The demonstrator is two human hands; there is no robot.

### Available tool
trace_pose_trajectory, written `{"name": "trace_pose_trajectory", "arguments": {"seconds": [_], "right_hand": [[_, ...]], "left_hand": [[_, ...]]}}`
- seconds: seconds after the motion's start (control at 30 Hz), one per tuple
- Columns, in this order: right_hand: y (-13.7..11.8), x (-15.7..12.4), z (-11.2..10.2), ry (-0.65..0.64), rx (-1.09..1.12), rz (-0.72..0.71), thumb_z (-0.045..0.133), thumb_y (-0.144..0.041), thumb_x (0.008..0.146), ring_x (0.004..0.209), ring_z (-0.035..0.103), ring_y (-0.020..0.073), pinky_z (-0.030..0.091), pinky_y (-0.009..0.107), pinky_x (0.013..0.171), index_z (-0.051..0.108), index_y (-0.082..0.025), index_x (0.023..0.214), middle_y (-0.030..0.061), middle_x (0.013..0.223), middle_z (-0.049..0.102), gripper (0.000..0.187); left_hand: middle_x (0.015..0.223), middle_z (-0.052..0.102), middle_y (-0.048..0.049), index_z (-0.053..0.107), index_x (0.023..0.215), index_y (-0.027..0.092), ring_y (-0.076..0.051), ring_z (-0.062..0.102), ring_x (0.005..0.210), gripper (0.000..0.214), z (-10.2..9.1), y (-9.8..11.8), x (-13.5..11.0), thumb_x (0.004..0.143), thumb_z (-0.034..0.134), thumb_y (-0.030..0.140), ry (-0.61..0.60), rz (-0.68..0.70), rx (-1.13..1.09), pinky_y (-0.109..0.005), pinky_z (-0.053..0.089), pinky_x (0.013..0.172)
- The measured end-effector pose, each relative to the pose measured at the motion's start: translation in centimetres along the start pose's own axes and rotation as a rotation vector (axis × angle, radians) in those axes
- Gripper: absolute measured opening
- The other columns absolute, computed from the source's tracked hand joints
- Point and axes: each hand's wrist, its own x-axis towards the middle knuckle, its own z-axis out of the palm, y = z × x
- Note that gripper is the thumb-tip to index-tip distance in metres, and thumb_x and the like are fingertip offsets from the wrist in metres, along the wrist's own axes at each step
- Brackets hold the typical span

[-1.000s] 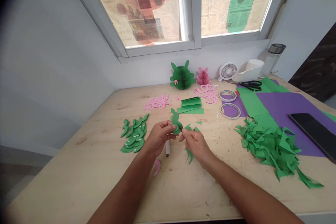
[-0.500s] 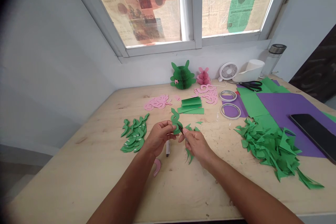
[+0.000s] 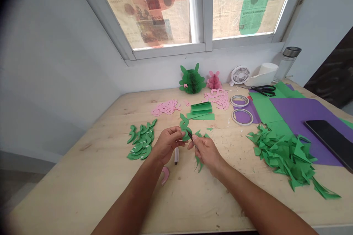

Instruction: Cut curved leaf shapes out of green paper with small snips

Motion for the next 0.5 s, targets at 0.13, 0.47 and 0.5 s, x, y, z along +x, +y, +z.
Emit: {"name": "trace_pose_trajectory", "arguments": {"seconds": [0.13, 0.47, 0.5], "right_hand": [[-0.01, -0.06, 0.01, -0.005, 0.008, 0.004, 0.047, -0.059, 0.078, 0.033, 0.018, 0.0043, 0.012, 0.019, 0.034, 0.055, -0.015, 0.066, -0.0099, 0.037, 0.027, 0.046], [-0.52, -0.15, 0.3, 0.028, -0.033, 0.013, 0.047, -0.061, 0.076, 0.032, 0.018, 0.0044, 0.013, 0.019, 0.033, 0.054, -0.016, 0.064, -0.0103, 0.036, 0.026, 0.047], [-0.53, -0.17, 0.31, 0.029, -0.037, 0.01, 0.047, -0.061, 0.076, 0.032, 0.018, 0.0045, 0.013, 0.019, 0.033, 0.053, -0.016, 0.064, -0.0103, 0.036, 0.026, 0.047]], "left_hand": [[0.057, 0.056, 0.0011, 0.047, 0.054, 0.016, -0.011, 0.054, 0.052, 0.026, 0.04, 0.03, -0.02, 0.053, 0.07, 0.029, 0.006, 0.001, 0.005, -0.025, 0.041, 0.053], [0.058, 0.056, 0.0012, 0.046, 0.054, 0.016, -0.011, 0.054, 0.052, 0.026, 0.04, -0.01, -0.03, 0.055, 0.07, 0.027, 0.001, -0.002, 0.0, -0.024, 0.041, 0.052], [0.058, 0.056, 0.0011, 0.046, 0.054, 0.016, -0.011, 0.054, 0.052, 0.026, 0.04, -0.01, -0.02, 0.055, 0.07, 0.026, -0.002, 0.0, -0.001, -0.024, 0.041, 0.052]]}}
